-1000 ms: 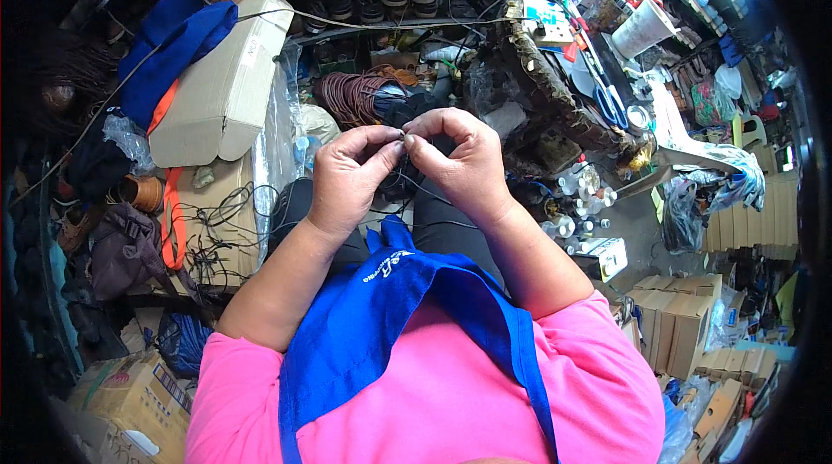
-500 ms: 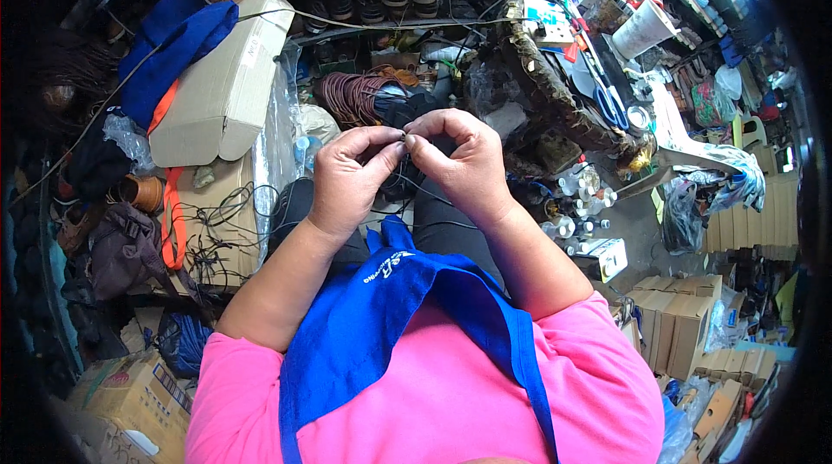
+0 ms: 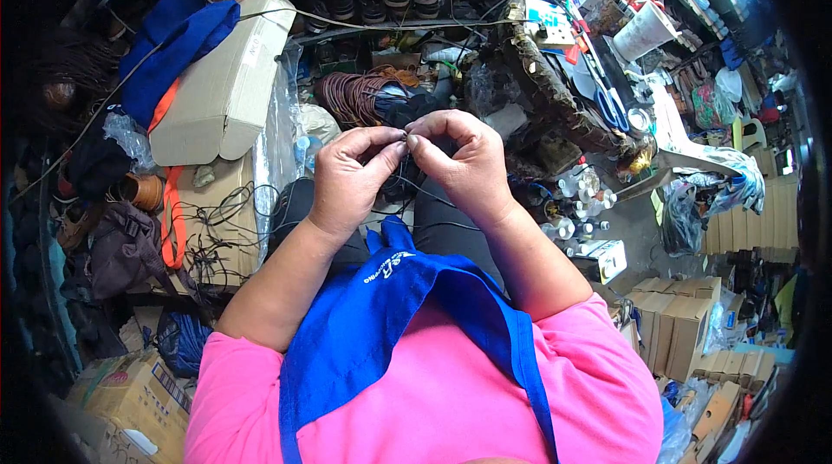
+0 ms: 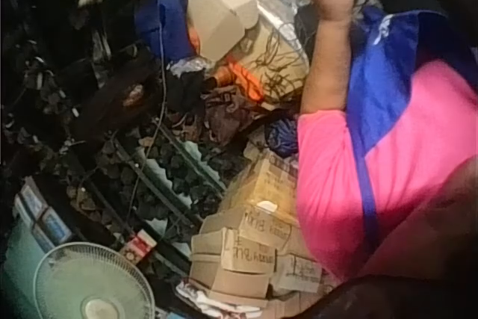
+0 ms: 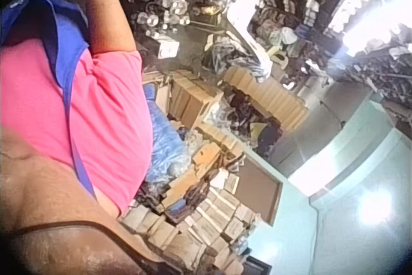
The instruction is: Manually stitching or repairing a shoe component using a needle and thread.
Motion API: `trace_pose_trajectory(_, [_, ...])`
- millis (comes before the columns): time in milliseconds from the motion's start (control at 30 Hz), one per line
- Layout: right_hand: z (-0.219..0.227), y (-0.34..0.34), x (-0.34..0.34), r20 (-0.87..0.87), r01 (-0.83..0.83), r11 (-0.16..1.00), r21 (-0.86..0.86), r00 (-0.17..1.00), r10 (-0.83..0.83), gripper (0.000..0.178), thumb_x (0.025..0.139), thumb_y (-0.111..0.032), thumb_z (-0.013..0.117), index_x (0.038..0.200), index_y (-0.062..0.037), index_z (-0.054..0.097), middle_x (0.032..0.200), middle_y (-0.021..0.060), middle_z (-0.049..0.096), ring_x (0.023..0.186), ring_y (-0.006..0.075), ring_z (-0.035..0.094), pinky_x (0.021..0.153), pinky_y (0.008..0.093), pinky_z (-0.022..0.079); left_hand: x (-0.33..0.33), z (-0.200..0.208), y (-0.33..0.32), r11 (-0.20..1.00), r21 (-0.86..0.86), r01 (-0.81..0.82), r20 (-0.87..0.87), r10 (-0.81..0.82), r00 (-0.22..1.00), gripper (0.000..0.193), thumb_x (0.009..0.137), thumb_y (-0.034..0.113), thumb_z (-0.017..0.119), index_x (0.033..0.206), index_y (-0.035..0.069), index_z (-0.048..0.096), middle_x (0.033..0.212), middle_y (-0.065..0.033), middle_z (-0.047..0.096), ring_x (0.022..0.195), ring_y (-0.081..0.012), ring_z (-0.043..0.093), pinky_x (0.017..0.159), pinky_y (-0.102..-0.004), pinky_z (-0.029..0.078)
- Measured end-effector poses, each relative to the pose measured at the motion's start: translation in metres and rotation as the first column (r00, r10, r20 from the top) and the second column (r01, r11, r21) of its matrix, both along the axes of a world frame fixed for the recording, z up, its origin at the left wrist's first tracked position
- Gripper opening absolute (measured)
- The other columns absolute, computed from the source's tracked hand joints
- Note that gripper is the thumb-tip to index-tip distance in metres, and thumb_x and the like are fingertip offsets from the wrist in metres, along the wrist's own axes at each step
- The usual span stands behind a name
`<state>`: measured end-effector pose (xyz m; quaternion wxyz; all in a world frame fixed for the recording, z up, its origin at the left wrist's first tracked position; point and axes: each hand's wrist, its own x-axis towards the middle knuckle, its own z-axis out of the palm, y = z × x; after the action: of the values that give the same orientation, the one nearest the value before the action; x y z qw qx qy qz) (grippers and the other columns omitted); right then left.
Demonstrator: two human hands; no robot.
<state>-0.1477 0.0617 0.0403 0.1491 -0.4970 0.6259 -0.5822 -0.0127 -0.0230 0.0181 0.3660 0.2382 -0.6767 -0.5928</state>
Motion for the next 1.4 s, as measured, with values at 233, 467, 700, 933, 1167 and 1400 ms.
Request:
trace_pose_trajectory(233, [0.004,0.001,0.001,-0.02,-0.002,1.0,0.024,1.0,0.002,0.01,0.07,-0.009,0.067,0.076,-0.0013,0.064,0.075,0.0079,0.065,0.071,0.0154,0.062,0.066,0.0269,0.049,0.001,0.001,0.0,0.999,0.028,0.028,0.021,-0.029,0.999,0.015,0.082,0.001,0.064,0.097,-0.001,0.064,0.089,-0.0037,0.064,0.079,-0.0082,0.059,0.072,-0.0208,0.049])
trace_pose_trajectory(467, [0.002,0.002,-0.003,0.004,-0.015,1.0,-0.02,1.0,0.015,0.007,0.074,-0.006,0.067,0.078,-0.0012,0.064,0.077,0.0081,0.064,0.072,0.0171,0.061,0.068,0.028,0.048,0.004,0.003,-0.003,0.943,0.287,0.167,-0.066,-0.154,0.986,0.022,0.082,0.004,0.065,0.103,-0.001,0.063,0.092,-0.0037,0.063,0.081,-0.0083,0.058,0.075,-0.0218,0.048])
trace_pose_trajectory(700, [0.007,0.002,-0.004,-0.162,-0.04,0.997,-0.059,0.986,0.029,0.007,0.074,-0.004,0.067,0.078,-0.0016,0.062,0.079,0.0082,0.064,0.076,0.0212,0.061,0.072,0.0296,0.047,0.008,0.024,-0.014,0.942,-0.337,0.011,0.081,0.017,0.997,0.026,0.077,0.001,0.065,0.103,0.003,0.065,0.096,-0.0063,0.062,0.084,-0.0115,0.058,0.077,-0.024,0.047])
trace_pose_trajectory(933, [0.005,0.002,-0.004,-0.236,-0.062,0.996,-0.064,0.971,0.045,0.007,0.073,-0.006,0.067,0.078,-0.0036,0.062,0.081,0.0076,0.065,0.079,0.0234,0.062,0.075,0.0319,0.046,0.004,0.038,-0.015,0.806,-0.591,0.021,0.084,0.036,0.996,0.019,0.068,-0.002,0.066,0.086,0.003,0.068,0.084,-0.0108,0.065,0.079,-0.022,0.062,0.072,-0.0308,0.049])
trace_pose_trajectory(1167, [0.003,0.001,-0.003,-0.236,-0.048,0.997,-0.067,0.971,0.031,0.008,0.072,-0.007,0.067,0.077,-0.0047,0.062,0.081,0.0066,0.065,0.08,0.0227,0.062,0.077,0.0316,0.045,0.001,0.036,-0.015,0.797,-0.604,-0.014,0.048,0.054,0.997,0.009,0.067,0.001,0.066,0.076,0.004,0.065,0.077,-0.0102,0.064,0.072,-0.0237,0.062,0.066,-0.0325,0.049])
trace_pose_trajectory(1400, [0.003,0.0,-0.001,-0.321,0.009,0.997,-0.073,0.946,-0.033,0.008,0.07,-0.007,0.068,0.074,-0.0069,0.061,0.075,0.005,0.063,0.073,0.0227,0.059,0.073,0.0321,0.043,-0.008,0.037,-0.006,0.777,-0.621,-0.102,0.007,0.136,0.991,0.009,0.064,0.0,0.065,0.065,0.004,0.057,0.066,-0.0086,0.055,0.062,-0.0238,0.056,0.057,-0.0339,0.046])
